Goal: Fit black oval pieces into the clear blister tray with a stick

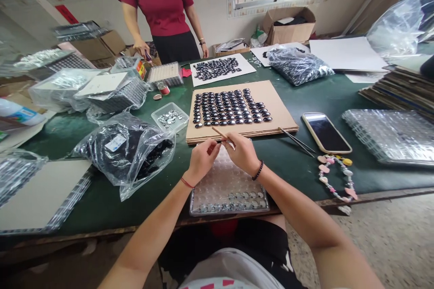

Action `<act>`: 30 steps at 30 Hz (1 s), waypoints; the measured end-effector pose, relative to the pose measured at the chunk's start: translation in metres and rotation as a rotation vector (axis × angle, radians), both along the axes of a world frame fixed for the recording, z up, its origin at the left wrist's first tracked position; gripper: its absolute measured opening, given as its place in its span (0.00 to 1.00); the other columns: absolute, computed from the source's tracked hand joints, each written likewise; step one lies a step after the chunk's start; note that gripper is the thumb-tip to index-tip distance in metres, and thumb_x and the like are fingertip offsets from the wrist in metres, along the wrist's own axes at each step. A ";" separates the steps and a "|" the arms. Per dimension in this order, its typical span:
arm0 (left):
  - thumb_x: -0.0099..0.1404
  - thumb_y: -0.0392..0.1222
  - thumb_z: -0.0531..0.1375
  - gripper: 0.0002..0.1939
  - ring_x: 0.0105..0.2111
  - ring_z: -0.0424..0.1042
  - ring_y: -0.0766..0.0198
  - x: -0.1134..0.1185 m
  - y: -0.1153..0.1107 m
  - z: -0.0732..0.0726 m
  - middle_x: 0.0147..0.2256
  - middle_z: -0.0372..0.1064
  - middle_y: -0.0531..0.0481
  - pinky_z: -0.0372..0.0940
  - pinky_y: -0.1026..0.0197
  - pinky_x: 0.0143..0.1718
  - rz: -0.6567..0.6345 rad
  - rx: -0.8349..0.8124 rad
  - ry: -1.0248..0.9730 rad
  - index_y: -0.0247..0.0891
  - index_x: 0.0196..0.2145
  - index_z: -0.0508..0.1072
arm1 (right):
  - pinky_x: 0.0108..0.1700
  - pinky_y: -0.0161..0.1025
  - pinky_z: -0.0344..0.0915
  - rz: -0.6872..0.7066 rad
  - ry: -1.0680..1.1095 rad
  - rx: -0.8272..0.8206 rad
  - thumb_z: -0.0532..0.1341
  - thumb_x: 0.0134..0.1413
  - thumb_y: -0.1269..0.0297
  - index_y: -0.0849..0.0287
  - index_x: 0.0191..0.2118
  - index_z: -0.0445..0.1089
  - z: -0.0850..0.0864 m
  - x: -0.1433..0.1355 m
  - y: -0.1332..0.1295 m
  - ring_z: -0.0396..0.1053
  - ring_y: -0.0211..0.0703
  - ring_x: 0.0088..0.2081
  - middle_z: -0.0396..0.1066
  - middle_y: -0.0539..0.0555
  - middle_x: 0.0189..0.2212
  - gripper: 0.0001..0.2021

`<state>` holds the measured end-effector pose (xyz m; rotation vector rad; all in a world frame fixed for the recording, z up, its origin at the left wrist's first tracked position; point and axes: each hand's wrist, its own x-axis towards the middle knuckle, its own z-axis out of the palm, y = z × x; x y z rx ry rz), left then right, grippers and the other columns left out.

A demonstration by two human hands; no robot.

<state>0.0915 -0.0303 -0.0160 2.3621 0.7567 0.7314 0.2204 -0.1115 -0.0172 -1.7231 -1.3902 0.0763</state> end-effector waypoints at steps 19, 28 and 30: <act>0.63 0.48 0.49 0.14 0.22 0.65 0.69 -0.004 0.000 0.004 0.24 0.67 0.53 0.55 0.67 0.25 0.039 0.068 -0.005 0.37 0.31 0.67 | 0.23 0.31 0.52 0.015 0.147 0.010 0.56 0.51 0.66 0.59 0.31 0.66 0.003 -0.002 0.001 0.56 0.34 0.21 0.63 0.48 0.20 0.04; 0.64 0.46 0.48 0.12 0.23 0.65 0.67 -0.007 0.001 0.006 0.23 0.66 0.52 0.57 0.66 0.28 0.061 0.090 -0.087 0.37 0.31 0.66 | 0.25 0.32 0.59 0.113 0.570 0.014 0.60 0.44 0.61 0.62 0.31 0.66 0.009 0.006 0.005 0.62 0.34 0.24 0.68 0.51 0.27 0.10; 0.65 0.45 0.47 0.12 0.23 0.66 0.66 -0.007 0.003 0.006 0.23 0.66 0.53 0.57 0.66 0.28 0.051 0.043 -0.103 0.37 0.36 0.65 | 0.19 0.30 0.54 0.139 0.637 -0.017 0.60 0.45 0.58 0.62 0.33 0.66 0.010 0.019 0.009 0.55 0.30 0.17 0.66 0.49 0.24 0.12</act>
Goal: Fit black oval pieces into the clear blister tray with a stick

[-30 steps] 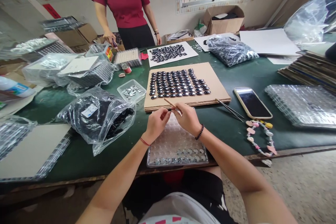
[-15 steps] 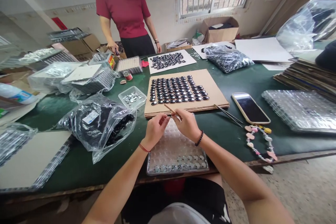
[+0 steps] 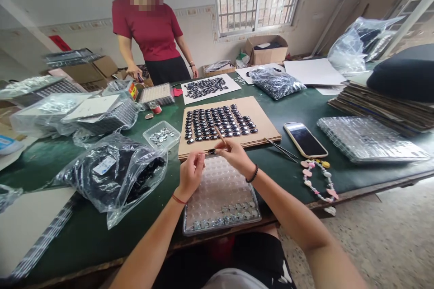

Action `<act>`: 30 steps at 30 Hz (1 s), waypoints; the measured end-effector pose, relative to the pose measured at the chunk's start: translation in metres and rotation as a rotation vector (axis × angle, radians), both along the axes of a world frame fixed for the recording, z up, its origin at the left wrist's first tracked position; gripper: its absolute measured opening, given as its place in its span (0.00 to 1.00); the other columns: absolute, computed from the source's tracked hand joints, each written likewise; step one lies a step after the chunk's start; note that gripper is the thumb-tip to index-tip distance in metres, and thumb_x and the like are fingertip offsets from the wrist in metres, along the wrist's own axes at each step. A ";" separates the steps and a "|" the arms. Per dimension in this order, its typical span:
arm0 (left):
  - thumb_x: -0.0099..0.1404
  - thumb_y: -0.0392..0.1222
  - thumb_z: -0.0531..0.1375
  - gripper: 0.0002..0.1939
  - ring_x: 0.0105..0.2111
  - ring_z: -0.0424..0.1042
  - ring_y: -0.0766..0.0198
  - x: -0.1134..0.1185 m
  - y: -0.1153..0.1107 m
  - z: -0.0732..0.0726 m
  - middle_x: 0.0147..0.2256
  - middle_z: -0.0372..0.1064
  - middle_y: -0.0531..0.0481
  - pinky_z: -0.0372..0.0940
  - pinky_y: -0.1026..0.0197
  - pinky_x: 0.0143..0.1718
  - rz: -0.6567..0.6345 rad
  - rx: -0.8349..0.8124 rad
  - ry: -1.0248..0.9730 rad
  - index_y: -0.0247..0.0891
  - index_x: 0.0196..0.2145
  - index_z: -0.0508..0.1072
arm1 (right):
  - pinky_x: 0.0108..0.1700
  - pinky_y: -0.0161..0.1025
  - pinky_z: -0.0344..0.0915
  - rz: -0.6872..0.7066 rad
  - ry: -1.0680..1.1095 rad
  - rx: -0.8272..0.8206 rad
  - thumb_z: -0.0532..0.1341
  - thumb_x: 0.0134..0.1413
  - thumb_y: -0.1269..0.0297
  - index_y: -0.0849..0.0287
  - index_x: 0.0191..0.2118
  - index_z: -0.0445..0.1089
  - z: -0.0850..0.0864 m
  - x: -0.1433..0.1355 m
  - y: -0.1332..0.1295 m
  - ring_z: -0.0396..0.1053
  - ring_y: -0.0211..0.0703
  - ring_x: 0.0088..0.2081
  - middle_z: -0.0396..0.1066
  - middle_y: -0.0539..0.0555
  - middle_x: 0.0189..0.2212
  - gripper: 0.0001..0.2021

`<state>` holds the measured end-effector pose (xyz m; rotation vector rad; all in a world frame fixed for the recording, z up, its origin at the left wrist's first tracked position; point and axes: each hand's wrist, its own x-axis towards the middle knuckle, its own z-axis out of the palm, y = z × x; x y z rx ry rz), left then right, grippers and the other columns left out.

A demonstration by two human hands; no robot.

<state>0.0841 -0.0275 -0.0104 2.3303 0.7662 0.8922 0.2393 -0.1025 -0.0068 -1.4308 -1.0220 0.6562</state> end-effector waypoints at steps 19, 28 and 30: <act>0.64 0.40 0.47 0.11 0.30 0.69 0.64 -0.004 0.005 0.006 0.30 0.71 0.50 0.59 0.63 0.31 -0.163 0.161 0.145 0.40 0.37 0.68 | 0.34 0.33 0.57 -0.407 -0.543 -0.398 0.58 0.42 0.74 0.65 0.29 0.72 -0.023 0.198 0.094 0.64 0.38 0.29 0.71 0.55 0.27 0.06; 0.64 0.38 0.48 0.10 0.32 0.70 0.63 -0.002 0.003 0.003 0.32 0.72 0.50 0.61 0.62 0.33 -0.251 0.249 0.209 0.40 0.38 0.68 | 0.30 0.34 0.55 -0.443 -0.501 -0.397 0.59 0.46 0.65 0.66 0.26 0.72 -0.014 0.193 0.089 0.63 0.39 0.25 0.69 0.56 0.21 0.09; 0.64 0.38 0.48 0.10 0.32 0.70 0.63 -0.001 0.005 0.002 0.32 0.72 0.50 0.60 0.62 0.33 -0.254 0.265 0.215 0.39 0.37 0.69 | 0.30 0.35 0.56 -0.490 -0.494 -0.354 0.56 0.50 0.63 0.67 0.29 0.72 -0.004 0.186 0.082 0.63 0.40 0.26 0.68 0.57 0.23 0.12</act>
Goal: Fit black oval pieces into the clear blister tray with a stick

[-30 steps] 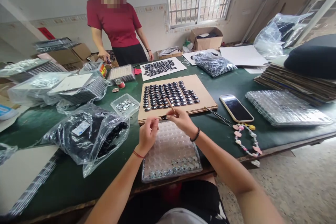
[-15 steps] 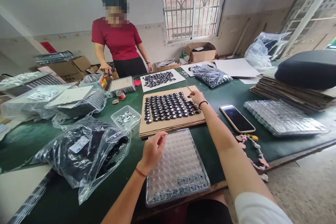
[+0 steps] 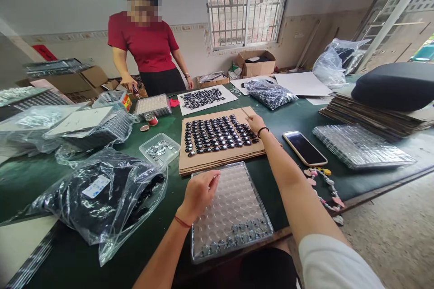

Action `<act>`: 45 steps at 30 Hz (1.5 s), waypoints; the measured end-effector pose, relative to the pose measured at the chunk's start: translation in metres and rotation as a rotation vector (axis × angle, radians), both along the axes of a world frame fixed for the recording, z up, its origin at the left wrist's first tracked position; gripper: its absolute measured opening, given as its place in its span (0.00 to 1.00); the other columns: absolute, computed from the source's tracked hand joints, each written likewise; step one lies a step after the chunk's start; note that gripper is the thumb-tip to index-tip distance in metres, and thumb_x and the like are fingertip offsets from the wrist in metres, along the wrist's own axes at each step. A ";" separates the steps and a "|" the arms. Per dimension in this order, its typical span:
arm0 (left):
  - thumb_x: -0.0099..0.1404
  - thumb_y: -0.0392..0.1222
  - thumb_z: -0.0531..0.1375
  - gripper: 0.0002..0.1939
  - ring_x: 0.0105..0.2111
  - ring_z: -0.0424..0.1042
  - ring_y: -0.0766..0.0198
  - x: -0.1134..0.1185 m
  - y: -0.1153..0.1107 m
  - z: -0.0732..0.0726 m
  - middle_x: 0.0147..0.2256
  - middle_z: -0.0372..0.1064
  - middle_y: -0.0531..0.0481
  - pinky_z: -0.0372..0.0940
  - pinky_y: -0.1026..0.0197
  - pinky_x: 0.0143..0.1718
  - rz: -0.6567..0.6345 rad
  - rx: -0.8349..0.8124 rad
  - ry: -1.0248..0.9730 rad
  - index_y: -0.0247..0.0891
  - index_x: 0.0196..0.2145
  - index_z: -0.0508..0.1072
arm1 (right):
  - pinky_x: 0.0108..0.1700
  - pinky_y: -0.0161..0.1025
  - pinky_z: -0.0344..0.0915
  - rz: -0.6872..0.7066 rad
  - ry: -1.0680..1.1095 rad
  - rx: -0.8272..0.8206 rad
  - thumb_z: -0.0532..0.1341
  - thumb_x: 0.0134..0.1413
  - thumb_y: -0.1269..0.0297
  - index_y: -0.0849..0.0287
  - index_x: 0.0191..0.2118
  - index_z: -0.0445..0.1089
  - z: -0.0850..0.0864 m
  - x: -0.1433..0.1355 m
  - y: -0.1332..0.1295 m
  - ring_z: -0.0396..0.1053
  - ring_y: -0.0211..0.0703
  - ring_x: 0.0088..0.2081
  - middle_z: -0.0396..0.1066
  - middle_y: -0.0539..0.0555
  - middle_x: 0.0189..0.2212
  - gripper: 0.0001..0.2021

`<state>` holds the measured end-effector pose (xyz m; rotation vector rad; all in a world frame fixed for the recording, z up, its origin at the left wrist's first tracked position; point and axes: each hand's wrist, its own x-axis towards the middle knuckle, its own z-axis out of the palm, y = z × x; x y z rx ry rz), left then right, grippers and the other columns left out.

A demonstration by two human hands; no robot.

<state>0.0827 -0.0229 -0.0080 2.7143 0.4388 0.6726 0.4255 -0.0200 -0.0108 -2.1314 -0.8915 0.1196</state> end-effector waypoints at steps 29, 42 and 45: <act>0.62 0.45 0.50 0.12 0.23 0.66 0.68 0.010 -0.004 -0.009 0.24 0.67 0.52 0.59 0.67 0.26 0.034 -0.616 -0.131 0.36 0.35 0.68 | 0.28 0.31 0.53 0.815 -0.225 -0.002 0.48 0.59 0.62 0.60 0.27 0.62 0.037 -0.233 -0.142 0.59 0.35 0.23 0.64 0.51 0.21 0.13; 0.64 0.47 0.43 0.22 0.27 0.66 0.65 0.007 0.001 -0.005 0.24 0.68 0.52 0.54 0.65 0.30 0.181 -0.452 0.114 0.36 0.23 0.69 | 0.25 0.30 0.54 0.760 -0.099 0.277 0.50 0.58 0.63 0.61 0.25 0.63 0.003 -0.206 -0.081 0.60 0.34 0.21 0.65 0.50 0.20 0.13; 0.62 0.48 0.45 0.21 0.27 0.66 0.65 0.007 0.002 0.001 0.23 0.69 0.53 0.54 0.64 0.31 0.174 -0.502 0.181 0.36 0.22 0.70 | 0.25 0.30 0.54 0.722 -0.061 0.349 0.50 0.58 0.64 0.60 0.25 0.61 -0.001 -0.207 -0.084 0.60 0.33 0.21 0.63 0.49 0.18 0.12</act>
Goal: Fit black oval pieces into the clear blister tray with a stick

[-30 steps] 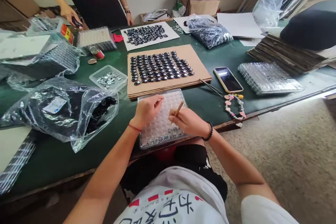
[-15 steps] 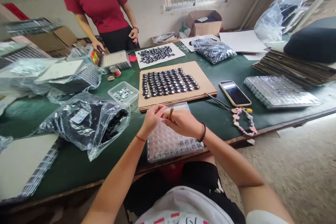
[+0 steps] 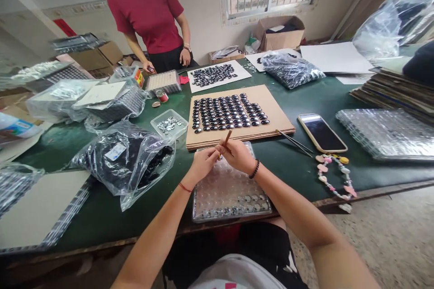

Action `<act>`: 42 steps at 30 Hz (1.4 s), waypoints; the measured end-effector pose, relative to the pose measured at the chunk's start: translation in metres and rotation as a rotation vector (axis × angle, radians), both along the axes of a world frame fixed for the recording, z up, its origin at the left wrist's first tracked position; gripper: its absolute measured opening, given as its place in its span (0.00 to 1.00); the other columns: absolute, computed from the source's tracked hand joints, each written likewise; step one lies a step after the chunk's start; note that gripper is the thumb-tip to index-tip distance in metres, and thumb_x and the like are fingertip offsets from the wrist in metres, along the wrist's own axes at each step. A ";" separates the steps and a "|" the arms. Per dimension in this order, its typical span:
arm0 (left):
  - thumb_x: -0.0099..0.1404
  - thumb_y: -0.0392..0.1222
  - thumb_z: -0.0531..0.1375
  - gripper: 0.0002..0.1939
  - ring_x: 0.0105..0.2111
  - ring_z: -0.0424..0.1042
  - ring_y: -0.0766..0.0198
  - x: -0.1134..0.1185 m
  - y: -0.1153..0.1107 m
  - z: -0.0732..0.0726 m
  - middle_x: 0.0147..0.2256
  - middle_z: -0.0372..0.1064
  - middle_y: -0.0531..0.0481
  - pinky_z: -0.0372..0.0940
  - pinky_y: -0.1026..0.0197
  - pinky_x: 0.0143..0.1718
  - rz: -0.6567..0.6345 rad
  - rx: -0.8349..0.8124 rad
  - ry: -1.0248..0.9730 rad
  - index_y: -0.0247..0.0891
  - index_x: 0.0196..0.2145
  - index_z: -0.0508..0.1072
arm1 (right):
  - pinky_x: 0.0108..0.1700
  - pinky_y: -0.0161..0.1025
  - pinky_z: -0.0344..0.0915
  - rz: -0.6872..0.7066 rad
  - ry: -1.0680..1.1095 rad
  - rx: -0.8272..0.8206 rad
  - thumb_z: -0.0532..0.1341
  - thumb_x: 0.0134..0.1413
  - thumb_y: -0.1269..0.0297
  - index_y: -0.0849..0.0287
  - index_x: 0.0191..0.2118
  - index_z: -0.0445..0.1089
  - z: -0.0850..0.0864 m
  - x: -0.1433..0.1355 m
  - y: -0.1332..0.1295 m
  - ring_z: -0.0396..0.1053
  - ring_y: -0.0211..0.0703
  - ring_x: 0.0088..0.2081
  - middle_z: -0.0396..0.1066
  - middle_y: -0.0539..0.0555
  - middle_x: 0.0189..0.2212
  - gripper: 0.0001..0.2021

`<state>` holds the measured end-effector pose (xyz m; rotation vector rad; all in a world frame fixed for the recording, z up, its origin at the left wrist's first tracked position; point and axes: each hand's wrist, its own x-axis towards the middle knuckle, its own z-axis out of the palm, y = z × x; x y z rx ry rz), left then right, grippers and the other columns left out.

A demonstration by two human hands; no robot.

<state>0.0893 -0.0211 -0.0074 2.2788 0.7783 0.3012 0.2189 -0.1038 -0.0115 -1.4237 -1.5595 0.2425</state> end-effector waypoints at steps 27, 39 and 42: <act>0.62 0.46 0.48 0.15 0.26 0.62 0.67 -0.002 -0.005 -0.006 0.24 0.66 0.52 0.52 0.65 0.27 0.084 0.161 -0.102 0.37 0.25 0.68 | 0.25 0.32 0.51 -0.181 -0.111 -0.027 0.52 0.57 0.60 0.60 0.26 0.64 -0.003 -0.001 -0.003 0.58 0.35 0.21 0.63 0.50 0.18 0.13; 0.62 0.46 0.47 0.15 0.26 0.63 0.66 -0.005 0.005 -0.003 0.25 0.66 0.51 0.53 0.65 0.28 0.140 0.116 -0.140 0.37 0.27 0.69 | 0.25 0.31 0.54 -0.177 -0.141 -0.032 0.51 0.57 0.60 0.60 0.28 0.67 -0.003 0.000 -0.003 0.61 0.35 0.20 0.67 0.52 0.20 0.13; 0.62 0.48 0.47 0.16 0.25 0.63 0.66 -0.004 0.008 -0.006 0.24 0.67 0.52 0.53 0.65 0.27 0.135 0.023 -0.173 0.37 0.28 0.69 | 0.26 0.31 0.55 -0.182 -0.139 -0.049 0.51 0.58 0.59 0.59 0.28 0.66 -0.003 0.001 -0.003 0.62 0.37 0.21 0.67 0.52 0.20 0.13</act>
